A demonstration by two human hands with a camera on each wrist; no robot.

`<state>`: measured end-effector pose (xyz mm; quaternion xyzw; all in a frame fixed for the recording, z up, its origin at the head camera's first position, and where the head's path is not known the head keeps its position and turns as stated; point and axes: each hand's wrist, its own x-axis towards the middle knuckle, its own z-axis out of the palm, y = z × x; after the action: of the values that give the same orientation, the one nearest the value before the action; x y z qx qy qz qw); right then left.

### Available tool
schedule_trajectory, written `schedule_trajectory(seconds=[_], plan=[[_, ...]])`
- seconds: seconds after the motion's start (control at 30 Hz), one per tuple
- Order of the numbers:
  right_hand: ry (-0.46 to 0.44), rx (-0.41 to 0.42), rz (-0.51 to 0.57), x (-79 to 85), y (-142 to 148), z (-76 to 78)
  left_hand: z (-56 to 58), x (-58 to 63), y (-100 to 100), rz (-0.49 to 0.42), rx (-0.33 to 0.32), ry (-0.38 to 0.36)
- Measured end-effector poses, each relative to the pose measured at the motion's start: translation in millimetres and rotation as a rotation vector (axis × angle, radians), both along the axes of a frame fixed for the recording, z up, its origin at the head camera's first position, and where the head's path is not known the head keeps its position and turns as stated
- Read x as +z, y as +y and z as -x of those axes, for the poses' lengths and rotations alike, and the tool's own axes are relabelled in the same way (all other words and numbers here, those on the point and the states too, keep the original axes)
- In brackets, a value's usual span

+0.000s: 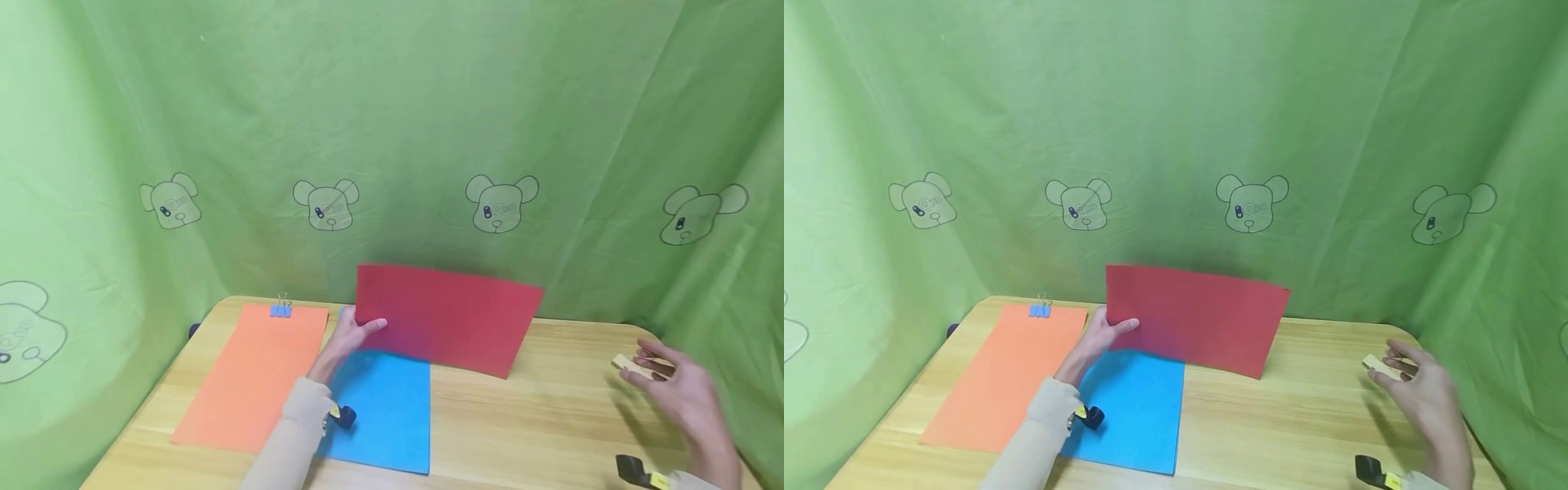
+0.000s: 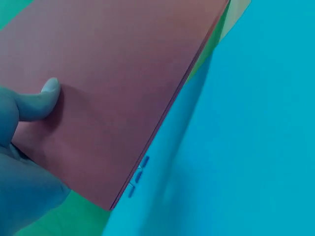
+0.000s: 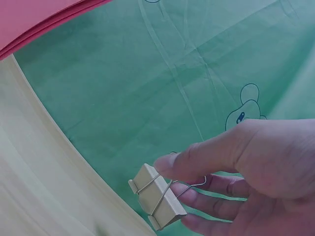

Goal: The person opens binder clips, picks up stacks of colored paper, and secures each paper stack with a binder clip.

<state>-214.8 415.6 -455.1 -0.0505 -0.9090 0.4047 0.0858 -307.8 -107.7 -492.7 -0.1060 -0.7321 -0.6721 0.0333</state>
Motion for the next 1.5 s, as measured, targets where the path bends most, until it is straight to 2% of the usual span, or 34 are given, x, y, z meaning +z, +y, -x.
schedule_trajectory(seconds=[0.2,0.4,0.6,0.77,0.93,1.13,1.33,1.5], plan=[[-0.008,0.012,-0.039,-2.9,-2.2,-0.1,1.0,-16.0,-11.2,-0.025,0.002,-0.099],[-0.015,0.034,-0.065,-2.6,-3.4,0.8,0.9,-18.1,-16.9,-0.016,-0.01,-0.125],[0.015,0.052,-0.07,-3.7,-9.9,2.9,-2.0,-11.3,-15.9,0.0,-0.039,-0.11],[0.0,0.062,-0.1,-3.1,-14.0,5.3,-3.3,-9.7,-15.8,0.0,-0.055,-0.092],[-0.03,0.078,-0.129,-3.2,-15.1,7.2,-2.7,-12.8,-14.6,-0.013,-0.07,-0.076],[-0.017,0.094,-0.166,-5.7,-16.2,7.7,-2.0,-19.2,-13.2,-0.023,-0.068,-0.054],[-0.009,0.125,-0.151,-7.0,-19.8,9.6,-2.9,-21.9,-13.3,-0.019,-0.073,-0.048],[-0.045,0.143,-0.125,-5.9,-22.0,10.5,-1.0,-23.7,-12.2,-0.009,-0.063,-0.036]])
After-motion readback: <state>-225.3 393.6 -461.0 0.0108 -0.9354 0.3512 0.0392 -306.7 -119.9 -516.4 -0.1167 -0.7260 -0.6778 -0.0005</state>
